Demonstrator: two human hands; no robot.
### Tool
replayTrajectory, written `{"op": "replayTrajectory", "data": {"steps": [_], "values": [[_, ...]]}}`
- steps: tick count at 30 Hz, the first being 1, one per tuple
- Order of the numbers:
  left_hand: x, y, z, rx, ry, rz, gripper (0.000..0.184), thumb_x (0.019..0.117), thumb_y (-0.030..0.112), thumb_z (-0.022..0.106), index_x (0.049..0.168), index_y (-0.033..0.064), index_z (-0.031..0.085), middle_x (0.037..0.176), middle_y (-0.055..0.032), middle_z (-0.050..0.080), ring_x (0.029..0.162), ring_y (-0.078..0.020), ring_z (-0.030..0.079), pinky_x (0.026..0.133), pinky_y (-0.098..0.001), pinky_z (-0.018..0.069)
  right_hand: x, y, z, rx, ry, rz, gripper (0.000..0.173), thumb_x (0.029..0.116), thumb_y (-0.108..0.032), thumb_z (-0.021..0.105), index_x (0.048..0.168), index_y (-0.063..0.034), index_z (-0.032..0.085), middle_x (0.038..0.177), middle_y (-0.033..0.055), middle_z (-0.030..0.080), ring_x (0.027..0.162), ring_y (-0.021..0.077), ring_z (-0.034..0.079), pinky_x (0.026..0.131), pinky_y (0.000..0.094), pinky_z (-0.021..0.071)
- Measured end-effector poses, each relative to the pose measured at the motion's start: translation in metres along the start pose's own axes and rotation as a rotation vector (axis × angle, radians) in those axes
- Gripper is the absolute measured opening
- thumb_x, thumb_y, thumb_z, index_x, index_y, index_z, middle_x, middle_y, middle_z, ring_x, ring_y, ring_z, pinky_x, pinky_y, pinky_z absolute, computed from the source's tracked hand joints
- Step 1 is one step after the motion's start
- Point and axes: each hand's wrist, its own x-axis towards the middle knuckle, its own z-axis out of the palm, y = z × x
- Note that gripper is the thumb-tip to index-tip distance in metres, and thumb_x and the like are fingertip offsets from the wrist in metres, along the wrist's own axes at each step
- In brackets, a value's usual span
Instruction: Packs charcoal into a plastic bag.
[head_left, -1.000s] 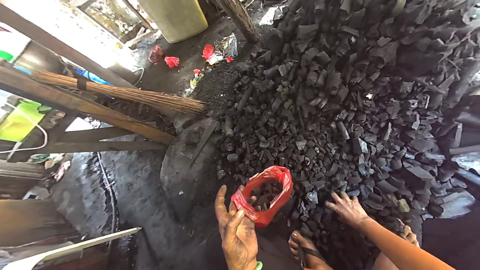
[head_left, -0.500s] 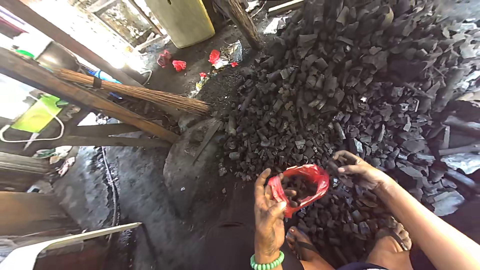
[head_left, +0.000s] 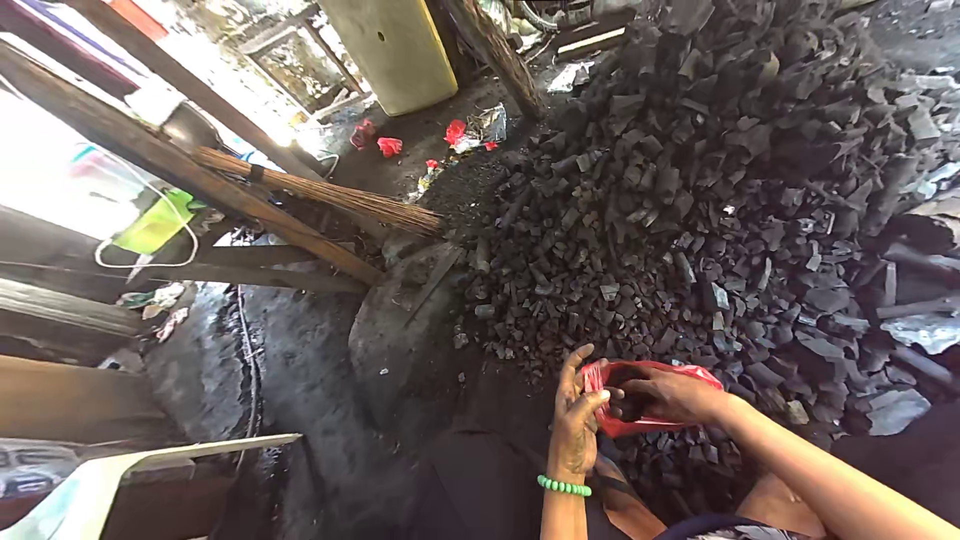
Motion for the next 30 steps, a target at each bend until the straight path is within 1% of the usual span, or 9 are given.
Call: {"op": "replayTrajectory", "data": {"steps": [3, 6, 8, 12, 16, 20, 24, 27, 30], "values": [[0.002, 0.006, -0.006, 0.042, -0.017, 0.025, 0.065, 0.0812, 0.01, 0.058, 0.144, 0.004, 0.044, 0.113, -0.0124, 0.067, 0.075, -0.0126, 0.066, 0.065, -0.0258, 0.0559, -0.032, -0.008, -0.031, -0.1, 0.033, -0.035, 0.038, 0.1033, -0.034, 0.061, 0.133, -0.0097, 0.066, 0.141, 0.0204, 0.059, 0.13, 0.0406, 0.057, 0.109, 0.0604, 0.0427], [0.002, 0.017, -0.011, 0.18, -0.016, 0.03, 0.055, 0.0857, 0.007, 0.055, 0.14, 0.0021, 0.047, 0.105, -0.0097, 0.067, 0.072, -0.0095, 0.062, 0.065, -0.0232, 0.053, -0.062, -0.016, -0.049, -0.39, 0.019, -0.039, 0.054, 0.0981, -0.049, 0.064, 0.11, 0.0028, 0.072, 0.106, 0.0246, 0.072, 0.108, 0.0454, 0.066, 0.104, 0.0627, 0.043], [0.004, 0.028, -0.014, 0.58, -0.023, 0.044, 0.052, 0.0894, 0.003, 0.06, 0.141, 0.0025, 0.05, 0.106, -0.0103, 0.066, 0.075, -0.0126, 0.061, 0.067, -0.0264, 0.0522, -0.076, -0.003, -0.05, -0.545, 0.094, -0.143, 0.031, 0.0963, -0.028, 0.071, 0.1, 0.003, 0.072, 0.093, 0.0213, 0.071, 0.099, 0.0433, 0.068, 0.103, 0.0599, 0.0451], [0.009, 0.052, 0.0, 1.658, -0.148, -0.318, 0.079, 0.0929, 0.022, 0.069, 0.161, 0.0159, 0.03, 0.151, -0.0271, 0.042, 0.125, -0.0424, 0.057, 0.105, -0.058, 0.0441, -0.097, -0.002, -0.056, -0.672, 0.264, -0.253, 0.013, 0.0902, 0.0, 0.07, 0.102, -0.0038, 0.072, 0.089, 0.0136, 0.071, 0.098, 0.0369, 0.069, 0.107, 0.0662, 0.0401], [0.021, 0.071, 0.016, 1.93, -0.269, -0.536, 0.034, 0.1022, 0.021, 0.057, 0.126, -0.0026, 0.064, 0.135, -0.0254, 0.06, 0.127, -0.0408, 0.057, 0.102, -0.0602, 0.044, -0.099, -0.034, -0.061, -0.773, 0.535, -0.481, 0.009, 0.0859, -0.003, 0.071, 0.09, -0.0102, 0.07, 0.075, 0.0054, 0.066, 0.081, 0.0278, 0.069, 0.092, 0.0547, 0.0536], [0.04, 0.092, 0.032, 1.569, -0.468, -0.361, 0.031, 0.1053, 0.022, 0.054, 0.109, -0.0052, 0.069, 0.102, -0.0205, 0.068, 0.094, -0.0311, 0.065, 0.088, -0.051, 0.0497, -0.09, -0.079, -0.071, -0.553, 0.751, -0.67, 0.014, 0.0964, -0.017, 0.056, 0.091, -0.016, 0.068, 0.074, -0.0027, 0.065, 0.075, 0.0171, 0.067, 0.085, 0.0419, 0.0558], [0.039, 0.078, 0.056, 0.703, -0.492, -0.189, 0.014, 0.101, 0.001, 0.054, 0.09, 0.004, 0.061, 0.067, 0.0041, 0.055, 0.056, -0.0001, 0.05, 0.054, -0.0172, 0.0443, -0.085, -0.109, -0.101, -0.268, 0.842, -0.64, 0.017, 0.0816, -0.014, 0.069, 0.097, -0.0101, 0.073, 0.081, 0.0011, 0.07, 0.078, 0.0181, 0.069, 0.074, 0.0395, 0.0563], [0.029, 0.078, 0.061, 0.486, -0.466, -0.262, 0.018, 0.1023, -0.006, 0.045, 0.097, 0.0025, 0.06, 0.059, 0.0068, 0.047, 0.043, 0.0037, 0.036, 0.042, -0.0107, 0.032, -0.093, -0.097, -0.138, -0.382, 0.935, -0.443, 0.031, 0.0753, -0.016, 0.081, 0.102, -0.0038, 0.072, 0.088, 0.0124, 0.072, 0.084, 0.0333, 0.071, 0.076, 0.0545, 0.0557], [0.027, 0.076, 0.049, 0.443, -0.564, -0.221, 0.016, 0.1031, 0.002, 0.045, 0.11, -0.0004, 0.059, 0.057, 0.008, 0.043, 0.044, 0.0025, 0.037, 0.044, -0.0121, 0.0338, -0.101, -0.065, -0.151, -0.326, 1.003, -0.233, 0.039, 0.077, -0.027, 0.083, 0.103, -0.0015, 0.071, 0.092, 0.0162, 0.07, 0.084, 0.0364, 0.069, 0.071, 0.0583, 0.0543]]}}
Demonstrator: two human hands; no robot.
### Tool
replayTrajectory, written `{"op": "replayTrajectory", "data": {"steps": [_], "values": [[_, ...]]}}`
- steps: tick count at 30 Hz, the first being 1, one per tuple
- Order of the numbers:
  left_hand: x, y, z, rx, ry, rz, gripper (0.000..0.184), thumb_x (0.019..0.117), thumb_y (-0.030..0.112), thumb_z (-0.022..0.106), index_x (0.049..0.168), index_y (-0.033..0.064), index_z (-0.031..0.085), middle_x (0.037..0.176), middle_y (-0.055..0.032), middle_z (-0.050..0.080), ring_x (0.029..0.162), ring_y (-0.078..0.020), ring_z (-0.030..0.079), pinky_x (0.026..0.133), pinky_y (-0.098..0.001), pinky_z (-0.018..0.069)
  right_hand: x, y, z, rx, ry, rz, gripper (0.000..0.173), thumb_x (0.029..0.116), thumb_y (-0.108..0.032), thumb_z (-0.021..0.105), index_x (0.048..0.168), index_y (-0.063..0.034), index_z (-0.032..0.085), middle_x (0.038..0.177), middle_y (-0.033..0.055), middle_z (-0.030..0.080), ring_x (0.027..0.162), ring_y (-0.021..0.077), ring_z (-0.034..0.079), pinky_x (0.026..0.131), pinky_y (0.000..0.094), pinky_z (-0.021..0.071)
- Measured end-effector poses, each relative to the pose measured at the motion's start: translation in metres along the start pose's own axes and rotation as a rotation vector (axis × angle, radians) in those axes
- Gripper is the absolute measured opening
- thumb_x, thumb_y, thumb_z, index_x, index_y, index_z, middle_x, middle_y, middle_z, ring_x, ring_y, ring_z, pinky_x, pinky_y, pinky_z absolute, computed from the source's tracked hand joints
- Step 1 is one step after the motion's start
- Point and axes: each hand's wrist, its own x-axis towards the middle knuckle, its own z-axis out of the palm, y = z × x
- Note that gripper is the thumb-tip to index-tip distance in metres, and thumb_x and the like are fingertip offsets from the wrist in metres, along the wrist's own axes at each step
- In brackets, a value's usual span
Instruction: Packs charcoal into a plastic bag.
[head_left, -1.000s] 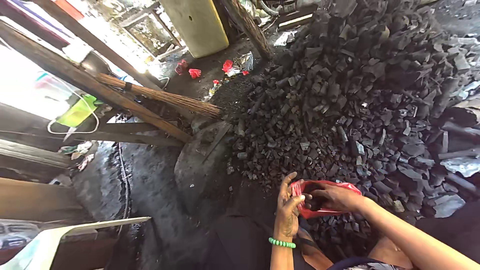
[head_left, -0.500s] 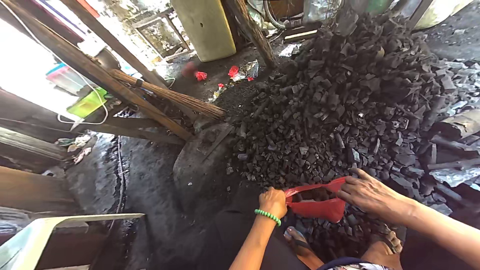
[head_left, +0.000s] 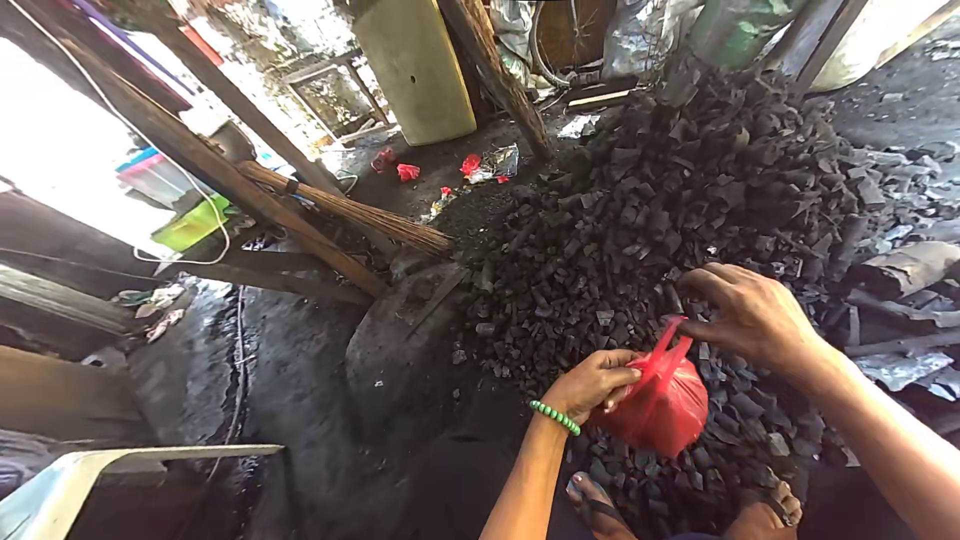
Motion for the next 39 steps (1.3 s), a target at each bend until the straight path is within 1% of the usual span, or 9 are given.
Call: {"op": "replayTrajectory", "data": {"steps": [4, 6, 9, 14, 17, 21, 26, 32, 39], "values": [[-0.005, 0.005, 0.014, 0.365, 0.1, 0.23, 0.03, 0.0956, 0.006, 0.065, 0.123, -0.0044, 0.062, 0.104, -0.011, 0.069, 0.089, -0.0105, 0.065, 0.083, -0.0288, 0.0549, -0.034, 0.0, 0.021, 0.792, -0.054, 0.499, 0.026, 0.0975, -0.031, 0.061, 0.107, -0.0074, 0.068, 0.083, 0.0032, 0.073, 0.054, 0.0108, 0.062, 0.048, 0.0291, 0.0542], [-0.002, 0.004, 0.025, 0.544, 0.222, 0.302, 0.026, 0.0943, 0.005, 0.065, 0.118, -0.005, 0.067, 0.108, -0.0177, 0.07, 0.099, -0.0207, 0.067, 0.091, -0.0398, 0.0541, -0.054, -0.008, 0.039, 1.215, -0.26, 0.664, 0.067, 0.0971, -0.072, 0.04, 0.118, -0.0132, 0.065, 0.082, 0.0034, 0.075, 0.052, 0.0135, 0.066, 0.046, 0.0292, 0.057], [0.002, -0.014, 0.035, 0.807, 0.405, 0.484, 0.025, 0.0927, 0.007, 0.066, 0.116, -0.0004, 0.072, 0.105, -0.0166, 0.074, 0.097, -0.0268, 0.071, 0.088, -0.047, 0.0565, -0.061, -0.021, 0.056, 1.407, -0.244, 0.888, 0.07, 0.107, -0.056, 0.008, 0.108, -0.0083, 0.06, 0.073, 0.0051, 0.071, 0.051, 0.0136, 0.064, 0.047, 0.0276, 0.0556], [0.016, -0.055, 0.038, 1.259, 0.689, 1.005, 0.012, 0.0901, 0.011, 0.07, 0.095, 0.0058, 0.079, 0.072, -0.0078, 0.066, 0.06, -0.0188, 0.066, 0.056, -0.0295, 0.0574, -0.058, -0.029, 0.08, 1.525, -0.058, 0.966, 0.045, 0.1106, -0.027, 0.029, 0.093, -0.0086, 0.066, 0.061, -0.0006, 0.061, 0.039, 0.0001, 0.044, 0.036, 0.015, 0.0355], [-0.001, -0.049, 0.045, 1.187, 0.545, 0.591, 0.02, 0.0981, 0.015, 0.062, 0.092, -0.0003, 0.074, 0.087, -0.015, 0.071, 0.078, -0.0273, 0.073, 0.071, -0.0406, 0.0606, -0.065, -0.023, 0.09, 1.391, -0.108, 0.775, 0.018, 0.0874, -0.015, 0.053, 0.101, -0.0132, 0.065, 0.067, -0.0035, 0.062, 0.044, -0.0003, 0.046, 0.04, 0.016, 0.0373], [-0.011, -0.024, 0.044, 0.682, 0.183, -0.05, 0.032, 0.1061, 0.021, 0.051, 0.108, -0.0057, 0.07, 0.103, -0.0167, 0.068, 0.097, -0.0235, 0.063, 0.092, -0.0409, 0.0491, -0.068, -0.034, 0.095, 1.043, -0.081, 0.716, 0.019, 0.101, -0.022, 0.052, 0.095, -0.0092, 0.066, 0.065, -0.0048, 0.058, 0.047, 0.0022, 0.048, 0.046, 0.019, 0.0412], [-0.006, -0.035, 0.053, -0.379, 0.285, -0.127, 0.038, 0.1042, 0.007, 0.042, 0.068, 0.0153, 0.051, 0.059, 0.0072, 0.049, 0.053, -0.0016, 0.048, 0.053, -0.0169, 0.0434, -0.084, -0.048, 0.109, 0.834, 0.158, 0.626, 0.032, 0.1015, -0.037, 0.051, 0.091, -0.0126, 0.067, 0.073, -0.0076, 0.06, 0.066, 0.0012, 0.058, 0.064, 0.0229, 0.0501], [-0.01, -0.041, 0.057, -0.757, 0.342, -0.081, 0.045, 0.1114, 0.026, 0.032, 0.079, 0.0101, 0.058, 0.066, 0.0, 0.059, 0.056, -0.0072, 0.058, 0.057, -0.02, 0.0515, -0.109, -0.047, 0.105, 0.533, 0.247, 0.182, 0.075, 0.0734, -0.082, 0.066, 0.085, -0.0086, 0.055, 0.094, 0.0068, 0.057, 0.082, 0.0074, 0.056, 0.068, 0.0196, 0.0477], [-0.011, -0.052, 0.056, -0.461, 0.496, 0.032, 0.039, 0.1118, 0.025, 0.034, 0.096, 0.0027, 0.061, 0.085, -0.006, 0.066, 0.081, -0.0129, 0.066, 0.077, -0.0289, 0.0572, -0.1, -0.052, 0.096, 0.622, 0.01, 0.289, 0.037, 0.0925, -0.039, 0.069, 0.077, -0.0049, 0.068, 0.08, 0.0059, 0.064, 0.076, 0.0111, 0.061, 0.07, 0.0283, 0.0501]]}}
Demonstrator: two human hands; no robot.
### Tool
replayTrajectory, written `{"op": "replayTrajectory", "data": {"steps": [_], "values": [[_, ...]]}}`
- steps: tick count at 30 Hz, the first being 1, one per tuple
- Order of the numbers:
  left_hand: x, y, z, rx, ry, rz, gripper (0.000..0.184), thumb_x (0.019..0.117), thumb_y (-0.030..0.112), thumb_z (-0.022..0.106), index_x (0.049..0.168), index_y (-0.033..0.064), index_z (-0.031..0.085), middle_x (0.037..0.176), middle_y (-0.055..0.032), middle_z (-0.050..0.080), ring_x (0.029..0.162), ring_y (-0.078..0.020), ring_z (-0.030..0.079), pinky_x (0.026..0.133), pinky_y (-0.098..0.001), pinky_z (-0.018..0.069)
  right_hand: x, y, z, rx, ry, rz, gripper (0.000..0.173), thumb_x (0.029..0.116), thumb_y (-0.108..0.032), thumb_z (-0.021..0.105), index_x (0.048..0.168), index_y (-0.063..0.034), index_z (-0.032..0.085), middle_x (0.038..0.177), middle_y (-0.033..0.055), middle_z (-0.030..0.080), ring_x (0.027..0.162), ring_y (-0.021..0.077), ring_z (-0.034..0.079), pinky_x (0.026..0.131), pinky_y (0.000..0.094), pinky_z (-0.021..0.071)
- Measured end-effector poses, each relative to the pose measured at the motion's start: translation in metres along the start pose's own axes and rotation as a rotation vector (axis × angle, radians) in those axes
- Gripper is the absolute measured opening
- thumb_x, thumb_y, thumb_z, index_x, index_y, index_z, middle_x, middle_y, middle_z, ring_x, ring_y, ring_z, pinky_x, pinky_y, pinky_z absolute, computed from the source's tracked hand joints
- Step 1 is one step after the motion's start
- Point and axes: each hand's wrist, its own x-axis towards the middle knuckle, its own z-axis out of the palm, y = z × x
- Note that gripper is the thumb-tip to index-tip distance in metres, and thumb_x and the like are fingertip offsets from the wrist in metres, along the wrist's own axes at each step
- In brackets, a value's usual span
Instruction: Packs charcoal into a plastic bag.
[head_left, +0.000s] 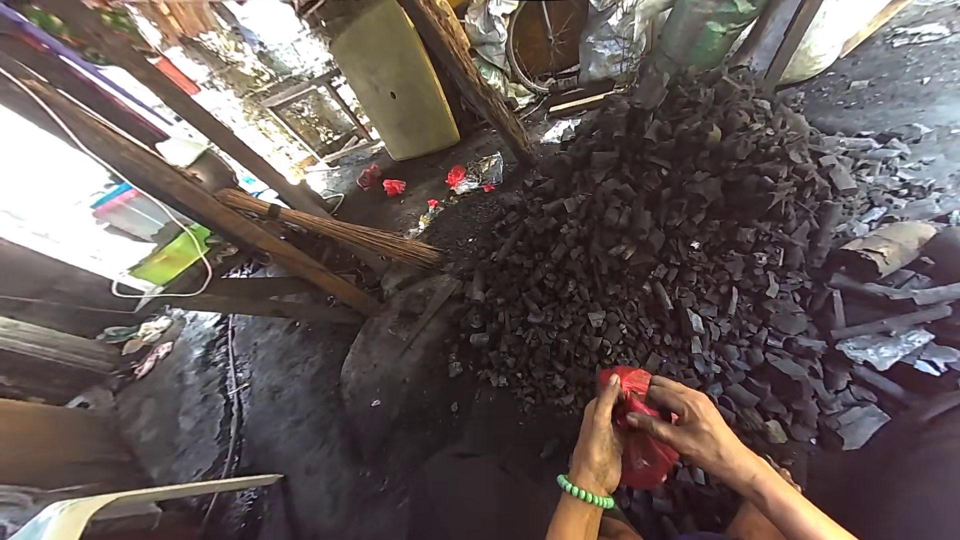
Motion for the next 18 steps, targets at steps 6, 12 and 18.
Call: {"op": "replayTrajectory", "data": {"steps": [6, 12, 18], "values": [[-0.002, -0.006, -0.01, 0.046, 0.039, 0.073, 0.045, 0.1122, 0.025, 0.03, 0.093, 0.0011, 0.063, 0.085, -0.0059, 0.067, 0.079, -0.0126, 0.066, 0.075, -0.0279, 0.057, 0.002, -0.003, 0.0, 0.458, -0.009, 0.337, 0.049, 0.0713, -0.048, 0.084, 0.097, -0.012, 0.062, 0.091, -0.0066, 0.063, 0.084, 0.0006, 0.062, 0.077, 0.0213, 0.0535], [-0.02, -0.002, -0.002, 0.889, -0.05, 0.246, 0.042, 0.1061, 0.031, 0.048, 0.112, -0.0045, 0.07, 0.107, -0.0125, 0.063, 0.085, -0.0164, 0.061, 0.077, -0.0326, 0.052, 0.01, 0.012, 0.022, 0.182, 0.255, 0.164, 0.027, 0.0908, -0.024, 0.068, 0.071, -0.0062, 0.068, 0.073, -0.004, 0.059, 0.07, -0.0006, 0.057, 0.066, 0.0174, 0.0483], [-0.041, 0.003, 0.036, 1.628, -0.213, -0.081, 0.058, 0.1049, 0.038, 0.055, 0.143, -0.0044, 0.05, 0.137, -0.0243, 0.057, 0.122, -0.0364, 0.061, 0.101, -0.0486, 0.0498, 0.011, 0.043, 0.013, -0.438, 0.112, -0.236, 0.015, 0.0734, -0.014, 0.066, 0.062, -0.0042, 0.064, 0.07, 0.0105, 0.066, 0.07, 0.0293, 0.068, 0.064, 0.0476, 0.0528]]}}
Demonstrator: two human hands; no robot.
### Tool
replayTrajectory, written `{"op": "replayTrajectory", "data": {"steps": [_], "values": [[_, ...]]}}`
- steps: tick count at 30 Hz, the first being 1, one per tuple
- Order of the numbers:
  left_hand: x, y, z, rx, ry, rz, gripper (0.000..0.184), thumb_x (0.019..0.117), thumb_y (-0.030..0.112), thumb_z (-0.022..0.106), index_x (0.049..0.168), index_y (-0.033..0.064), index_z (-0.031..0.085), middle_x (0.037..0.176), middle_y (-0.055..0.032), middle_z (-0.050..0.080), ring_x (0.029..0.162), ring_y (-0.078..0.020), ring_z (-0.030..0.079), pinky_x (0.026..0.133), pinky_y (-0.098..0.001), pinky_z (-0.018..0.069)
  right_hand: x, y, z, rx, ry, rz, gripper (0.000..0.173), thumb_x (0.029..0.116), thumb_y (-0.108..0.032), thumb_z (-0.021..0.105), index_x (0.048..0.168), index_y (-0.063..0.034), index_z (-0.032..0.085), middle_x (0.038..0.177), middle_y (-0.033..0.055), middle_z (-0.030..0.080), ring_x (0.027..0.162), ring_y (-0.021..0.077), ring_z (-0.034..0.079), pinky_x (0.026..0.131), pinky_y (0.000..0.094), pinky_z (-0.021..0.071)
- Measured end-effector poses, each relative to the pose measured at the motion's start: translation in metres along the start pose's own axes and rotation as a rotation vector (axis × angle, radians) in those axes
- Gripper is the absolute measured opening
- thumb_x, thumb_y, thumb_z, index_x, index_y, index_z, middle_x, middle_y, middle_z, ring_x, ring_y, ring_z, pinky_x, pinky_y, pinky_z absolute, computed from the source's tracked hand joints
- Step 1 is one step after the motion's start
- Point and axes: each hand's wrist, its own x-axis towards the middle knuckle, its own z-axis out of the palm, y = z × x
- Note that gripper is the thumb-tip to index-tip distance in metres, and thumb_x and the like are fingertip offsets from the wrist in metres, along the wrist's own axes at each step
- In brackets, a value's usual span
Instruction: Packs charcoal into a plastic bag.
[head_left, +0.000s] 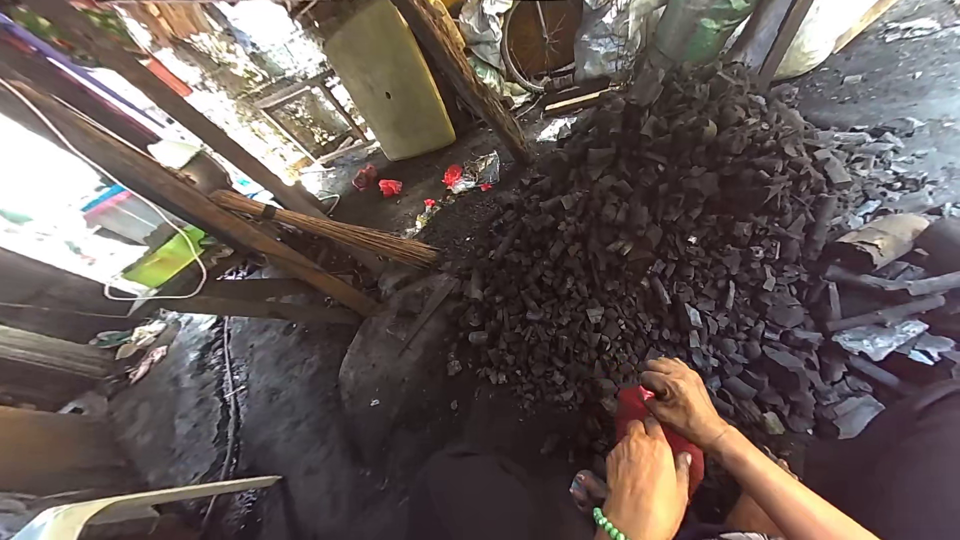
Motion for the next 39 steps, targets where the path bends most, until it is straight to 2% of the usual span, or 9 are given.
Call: {"op": "replayTrajectory", "data": {"steps": [7, 15, 17, 19, 21, 27, 30, 33, 39], "values": [[-0.014, -0.026, 0.029, -0.502, 0.065, 0.224, 0.05, 0.1006, 0.021, 0.06, 0.142, -0.0052, 0.055, 0.128, -0.0251, 0.066, 0.117, -0.0348, 0.065, 0.104, -0.05, 0.0476, -0.012, 0.041, -0.022, 0.016, -0.1, 0.227, 0.006, 0.0755, -0.002, 0.072, 0.072, 0.003, 0.069, 0.072, 0.0166, 0.066, 0.071, 0.0359, 0.068, 0.065, 0.0572, 0.0527], [-0.016, -0.034, 0.059, -1.045, 0.15, 0.253, 0.046, 0.0916, -0.001, 0.055, 0.137, -0.0072, 0.057, 0.12, -0.013, 0.067, 0.078, -0.0018, 0.054, 0.071, -0.0201, 0.0455, -0.016, 0.057, -0.01, -0.062, -0.188, 0.306, 0.01, 0.0811, 0.001, 0.072, 0.074, 0.0066, 0.069, 0.078, 0.0223, 0.069, 0.078, 0.0422, 0.07, 0.071, 0.0618, 0.0533], [-0.011, -0.038, 0.069, -1.453, 0.171, 0.141, 0.04, 0.0886, -0.008, 0.052, 0.128, -0.0073, 0.061, 0.1, -0.0026, 0.067, 0.056, 0.0041, 0.042, 0.05, -0.0138, 0.0359, -0.019, 0.054, -0.008, -0.054, -0.281, 0.423, 0.016, 0.0868, -0.002, 0.069, 0.075, 0.0078, 0.068, 0.082, 0.0241, 0.069, 0.083, 0.0431, 0.069, 0.076, 0.0621, 0.0512], [-0.002, -0.046, 0.07, -1.886, 0.203, -0.049, 0.033, 0.0899, -0.01, 0.042, 0.115, -0.0034, 0.063, 0.066, 0.0045, 0.053, 0.045, 0.0022, 0.04, 0.043, -0.0127, 0.0363, -0.021, 0.05, -0.01, -0.048, -0.326, 0.482, 0.018, 0.0894, -0.005, 0.068, 0.077, 0.0082, 0.068, 0.085, 0.024, 0.068, 0.085, 0.0425, 0.068, 0.078, 0.0609, 0.0504], [0.011, -0.061, 0.059, -2.113, 0.255, -0.152, 0.027, 0.098, -0.002, 0.037, 0.109, -0.0001, 0.062, 0.056, 0.007, 0.044, 0.041, -0.001, 0.041, 0.041, -0.0141, 0.0388, -0.026, 0.04, -0.01, -0.019, -0.292, 0.443, 0.018, 0.0876, -0.007, 0.07, 0.078, 0.0084, 0.069, 0.084, 0.0243, 0.068, 0.084, 0.0427, 0.069, 0.077, 0.061, 0.0514], [0.045, -0.07, 0.033, -1.435, 0.512, 0.038, 0.025, 0.0997, 0.001, 0.051, 0.12, -0.0072, 0.062, 0.077, -0.0018, 0.061, 0.052, -0.001, 0.045, 0.048, -0.0161, 0.0381, -0.05, -0.026, 0.0, 0.126, -0.21, 0.065, 0.017, 0.0874, -0.013, 0.069, 0.085, 0.0028, 0.074, 0.094, 0.021, 0.073, 0.09, 0.0389, 0.073, 0.078, 0.054, 0.0599], [0.044, -0.071, 0.035, -1.008, 0.477, 0.159, 0.031, 0.1025, 0.015, 0.052, 0.122, -0.0041, 0.068, 0.111, -0.0109, 0.07, 0.085, -0.0082, 0.063, 0.077, -0.0274, 0.0506, -0.045, -0.04, 0.0, 0.16, -0.169, -0.058, 0.021, 0.0901, -0.018, 0.064, 0.085, 0.0005, 0.073, 0.097, 0.0192, 0.074, 0.094, 0.0353, 0.074, 0.083, 0.0495, 0.0595], [0.035, -0.077, 0.034, -0.898, 0.534, 0.253, 0.031, 0.1045, 0.018, 0.05, 0.109, -0.0024, 0.072, 0.098, -0.0047, 0.067, 0.069, 0.0005, 0.053, 0.064, -0.0186, 0.0457, -0.026, -0.033, -0.013, 0.287, -0.064, 0.069, 0.039, 0.1016, -0.034, 0.057, 0.09, -0.0018, 0.076, 0.093, 0.0132, 0.073, 0.092, 0.0256, 0.07, 0.085, 0.041, 0.0567], [0.043, -0.068, 0.047, -0.941, 0.583, 0.441, 0.019, 0.0949, 0.011, 0.06, 0.097, -0.0041, 0.072, 0.1, -0.0078, 0.07, 0.098, -0.005, 0.064, 0.091, -0.0211, 0.052, -0.019, -0.028, -0.025, 0.564, -0.144, 0.347, 0.041, 0.1044, -0.03, 0.054, 0.091, 0.0051, 0.07, 0.083, 0.0113, 0.065, 0.08, 0.0132, 0.061, 0.078, 0.0288, 0.0499]]}}
